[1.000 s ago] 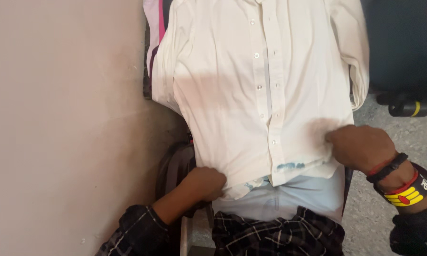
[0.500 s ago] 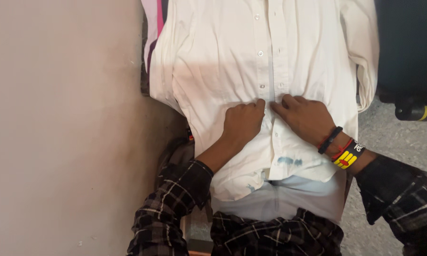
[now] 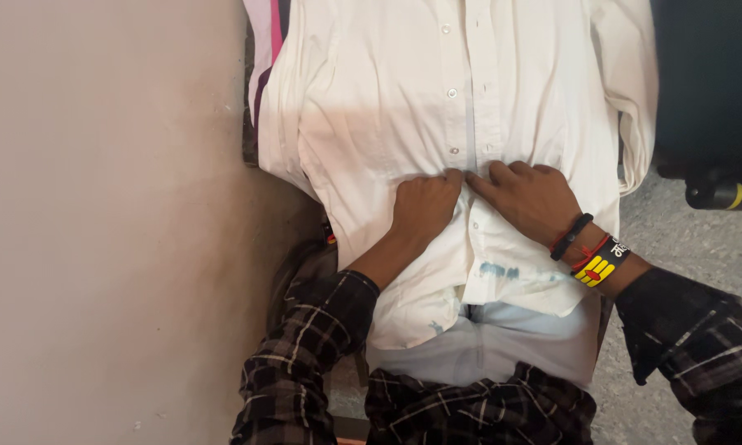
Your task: The person folds a teal shirt and places it into a suitcase, and then buttons a white shirt while it rests on their lap.
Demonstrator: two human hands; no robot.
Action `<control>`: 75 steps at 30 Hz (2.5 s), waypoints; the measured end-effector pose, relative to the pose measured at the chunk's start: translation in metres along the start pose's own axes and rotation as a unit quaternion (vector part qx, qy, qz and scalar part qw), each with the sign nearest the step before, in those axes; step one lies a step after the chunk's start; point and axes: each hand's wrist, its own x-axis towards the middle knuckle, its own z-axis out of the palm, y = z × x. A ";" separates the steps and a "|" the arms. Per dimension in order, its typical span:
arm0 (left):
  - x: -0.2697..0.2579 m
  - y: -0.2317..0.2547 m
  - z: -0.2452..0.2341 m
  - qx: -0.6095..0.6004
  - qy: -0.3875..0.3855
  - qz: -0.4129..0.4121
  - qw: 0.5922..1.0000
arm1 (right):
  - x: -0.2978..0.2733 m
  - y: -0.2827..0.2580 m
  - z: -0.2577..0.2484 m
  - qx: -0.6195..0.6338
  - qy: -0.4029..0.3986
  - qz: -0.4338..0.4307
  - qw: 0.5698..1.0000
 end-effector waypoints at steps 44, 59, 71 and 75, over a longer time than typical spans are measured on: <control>-0.017 0.029 -0.052 -0.670 -0.102 -0.277 0.681 | -0.031 -0.019 0.003 0.774 0.046 0.307 0.552; -0.017 0.027 -0.057 -0.636 -0.113 -0.254 0.720 | -0.028 -0.025 -0.009 0.731 0.065 0.255 0.630; -0.019 0.031 -0.057 -0.567 -0.074 -0.198 0.796 | -0.027 -0.030 -0.008 0.706 0.066 0.236 0.664; -0.020 0.032 -0.055 -0.556 -0.064 -0.194 0.806 | -0.027 -0.032 -0.008 0.698 0.070 0.231 0.674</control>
